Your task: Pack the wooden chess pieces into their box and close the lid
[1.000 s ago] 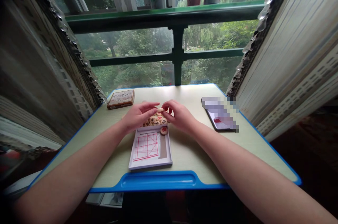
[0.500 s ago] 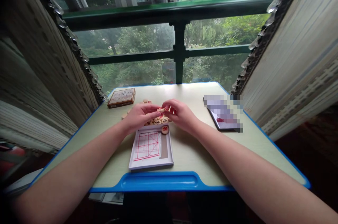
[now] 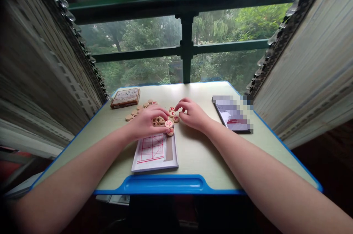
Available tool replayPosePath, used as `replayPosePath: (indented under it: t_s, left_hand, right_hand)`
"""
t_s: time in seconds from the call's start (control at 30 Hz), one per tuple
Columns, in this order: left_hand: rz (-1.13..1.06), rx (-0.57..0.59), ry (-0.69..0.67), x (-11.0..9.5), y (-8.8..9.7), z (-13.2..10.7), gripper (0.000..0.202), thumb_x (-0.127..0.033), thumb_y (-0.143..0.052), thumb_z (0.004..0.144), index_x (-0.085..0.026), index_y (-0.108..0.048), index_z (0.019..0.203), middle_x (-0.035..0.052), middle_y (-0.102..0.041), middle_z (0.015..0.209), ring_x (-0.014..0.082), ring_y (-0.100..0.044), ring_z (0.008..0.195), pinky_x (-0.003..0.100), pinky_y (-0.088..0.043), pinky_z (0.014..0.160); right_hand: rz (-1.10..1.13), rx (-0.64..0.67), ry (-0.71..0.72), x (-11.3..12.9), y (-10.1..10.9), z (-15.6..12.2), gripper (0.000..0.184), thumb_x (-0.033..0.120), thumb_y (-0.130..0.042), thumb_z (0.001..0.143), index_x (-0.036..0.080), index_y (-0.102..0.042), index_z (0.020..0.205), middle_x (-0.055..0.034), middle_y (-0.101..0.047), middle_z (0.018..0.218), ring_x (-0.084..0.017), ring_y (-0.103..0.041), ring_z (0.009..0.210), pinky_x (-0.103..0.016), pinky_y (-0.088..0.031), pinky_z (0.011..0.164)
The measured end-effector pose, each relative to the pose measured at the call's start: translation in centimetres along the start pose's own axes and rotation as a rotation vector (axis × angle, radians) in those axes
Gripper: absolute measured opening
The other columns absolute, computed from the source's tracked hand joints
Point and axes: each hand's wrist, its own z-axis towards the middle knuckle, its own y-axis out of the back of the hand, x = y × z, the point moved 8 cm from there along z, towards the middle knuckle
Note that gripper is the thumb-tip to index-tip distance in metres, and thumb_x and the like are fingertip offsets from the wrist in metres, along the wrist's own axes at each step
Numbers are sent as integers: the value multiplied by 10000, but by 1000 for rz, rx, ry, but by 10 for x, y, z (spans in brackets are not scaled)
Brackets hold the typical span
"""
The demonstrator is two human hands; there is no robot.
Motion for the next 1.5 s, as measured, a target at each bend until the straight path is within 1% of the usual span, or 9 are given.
replayPosePath:
  t_s: [0.17,0.43,0.77,0.87,0.97,1.07,1.3,1.4,1.5]
  left_hand:
    - [18,52,-11,0,-7,-1,228,-385,-703,698,-180,-654,786,72,-662,1008,220,-575,984,365,-416,898]
    - [0,65,-21,-2,-7,-2,232,-388,-700,702,-175,-680,792,76,-659,1016,217,-572,983,372,-412,907]
    - [-15,134,-14,-3,-9,-3,191,-364,-660,745,-186,-693,803,75,-650,993,206,-577,960,359,-424,891]
    - [36,155,2,-3,-5,-6,243,-406,-696,696,-188,-668,799,87,-595,1106,242,-521,1052,414,-393,946]
    - [159,176,28,-3,-1,-10,364,-464,-755,591,-197,-646,814,97,-481,1258,320,-374,1193,519,-304,1016]
    - [240,170,19,-6,1,-12,350,-456,-758,587,-205,-648,805,94,-443,1289,338,-316,1209,546,-273,1027]
    - [225,203,-37,-16,-8,-10,139,-318,-706,683,-196,-649,719,69,-539,1204,289,-391,1138,488,-321,1005]
    - [203,197,-40,-16,-7,-9,114,-305,-670,721,-194,-650,709,63,-568,1169,269,-428,1108,477,-319,1008]
    - [149,169,-38,-17,-4,-7,129,-325,-627,770,-201,-665,774,64,-584,1146,252,-455,1090,472,-309,1015]
  right_hand:
    - [-6,22,23,4,-4,-1,224,55,-486,711,170,-665,782,-53,-566,910,-117,-556,702,-267,-472,694]
    - [-35,37,4,4,-3,0,149,122,-526,761,157,-669,778,-61,-579,893,-124,-555,710,-260,-462,664]
    - [-50,67,-8,2,-6,1,116,169,-554,771,158,-668,747,-53,-596,855,-124,-560,688,-268,-459,670]
    - [-43,67,-10,2,-6,1,126,168,-547,778,161,-669,749,-52,-600,855,-122,-561,681,-265,-457,661]
    - [-43,84,-14,3,-6,0,131,153,-541,780,159,-670,758,-54,-605,856,-121,-562,676,-266,-457,662]
    - [-57,108,-14,6,-8,-1,120,147,-552,777,154,-669,758,-59,-609,858,-125,-562,685,-277,-458,690]
    - [-67,115,-12,10,-8,-2,107,154,-564,778,154,-668,749,-52,-605,845,-118,-555,666,-264,-447,666]
    - [-66,114,-7,10,-8,-2,101,155,-572,774,156,-668,744,-49,-606,830,-125,-561,681,-268,-448,675]
    - [-70,121,-10,8,-10,-2,105,153,-570,773,157,-672,747,-47,-609,822,-126,-563,680,-267,-448,678]
